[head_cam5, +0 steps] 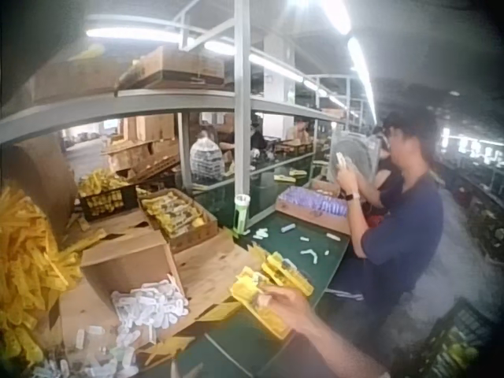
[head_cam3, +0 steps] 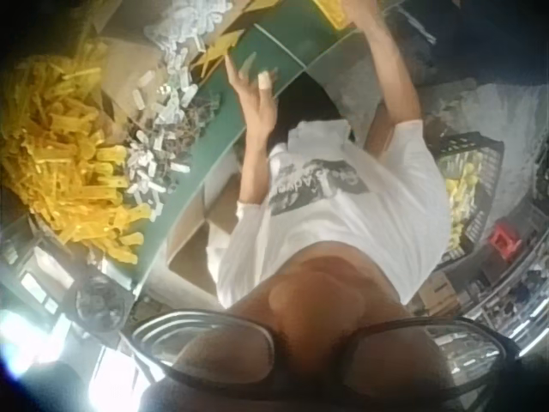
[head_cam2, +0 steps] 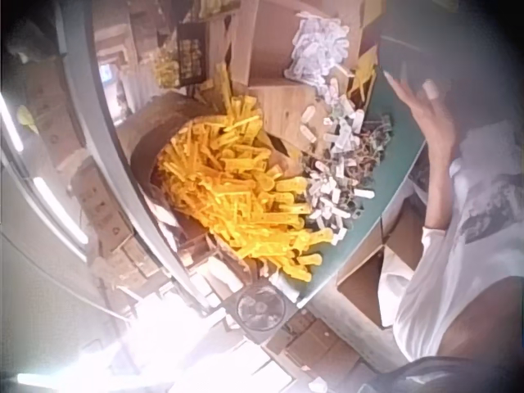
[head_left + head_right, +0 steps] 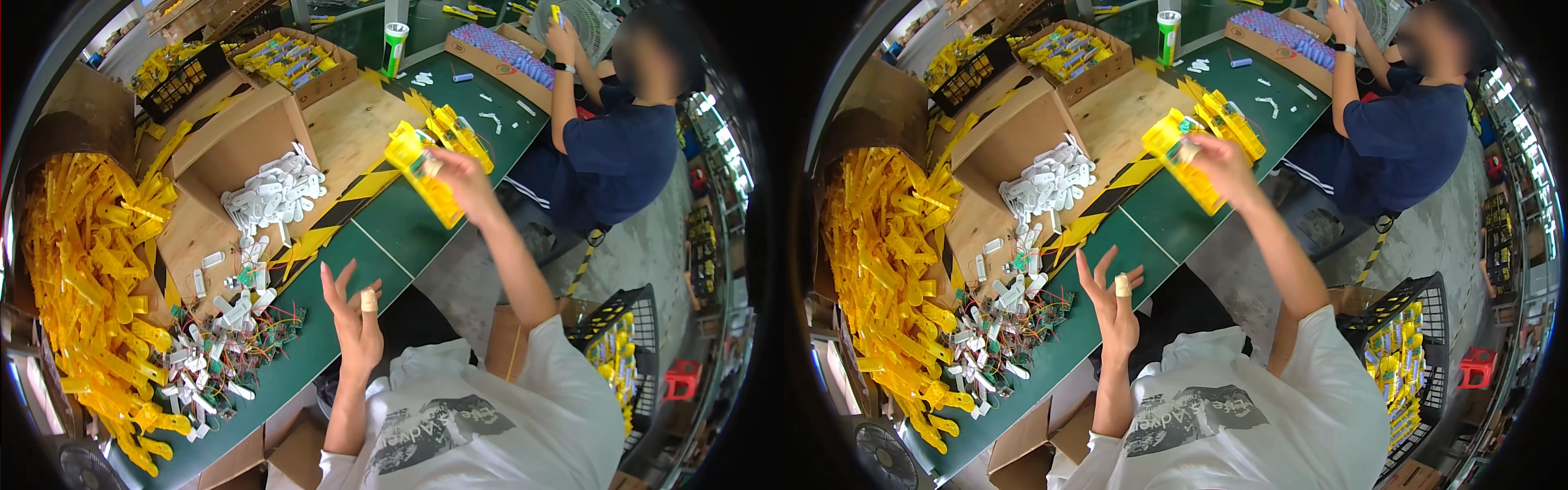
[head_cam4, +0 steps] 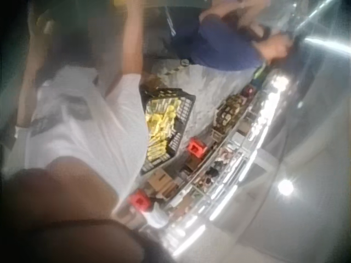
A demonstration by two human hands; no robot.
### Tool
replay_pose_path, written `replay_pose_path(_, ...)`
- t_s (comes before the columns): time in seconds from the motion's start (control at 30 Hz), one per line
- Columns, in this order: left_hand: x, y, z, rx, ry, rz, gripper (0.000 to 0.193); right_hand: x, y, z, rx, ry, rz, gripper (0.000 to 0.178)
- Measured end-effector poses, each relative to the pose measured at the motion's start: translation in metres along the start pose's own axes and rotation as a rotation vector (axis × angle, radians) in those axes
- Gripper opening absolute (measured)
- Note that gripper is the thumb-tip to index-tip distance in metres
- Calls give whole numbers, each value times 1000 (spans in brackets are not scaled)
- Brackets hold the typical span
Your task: Assembling electronic components and pads into yellow flashlight housings.
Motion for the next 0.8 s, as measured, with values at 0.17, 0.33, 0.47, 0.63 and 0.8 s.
replay_pose_path(0.17,-67,61,-20,-107,281,-52,45,119,161,-17,-660,158,248,35)
replay_pose_path(0.33,-77,90,-6,-31,372,-106,26,124,291,65,-717,-109,171,33)
replay_pose_path(0.47,-23,159,46,616,-92,87,19,121,277,67,-789,34,294,37)
replay_pose_path(0.63,124,308,25,1309,47,520,28,63,182,42,-683,417,556,34)
replay_pose_path(0.8,185,422,-45,1728,416,578,47,-73,21,63,-338,286,378,21)
Point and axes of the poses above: each hand's wrist, its own x-axis towards the middle knuckle, its own y-axis out of the back of the hand, z = x × y, the point moved 1 cm from there along x, towards the middle knuckle, and after that the axes turned 5 degrees about x, right-handed, at the moved point
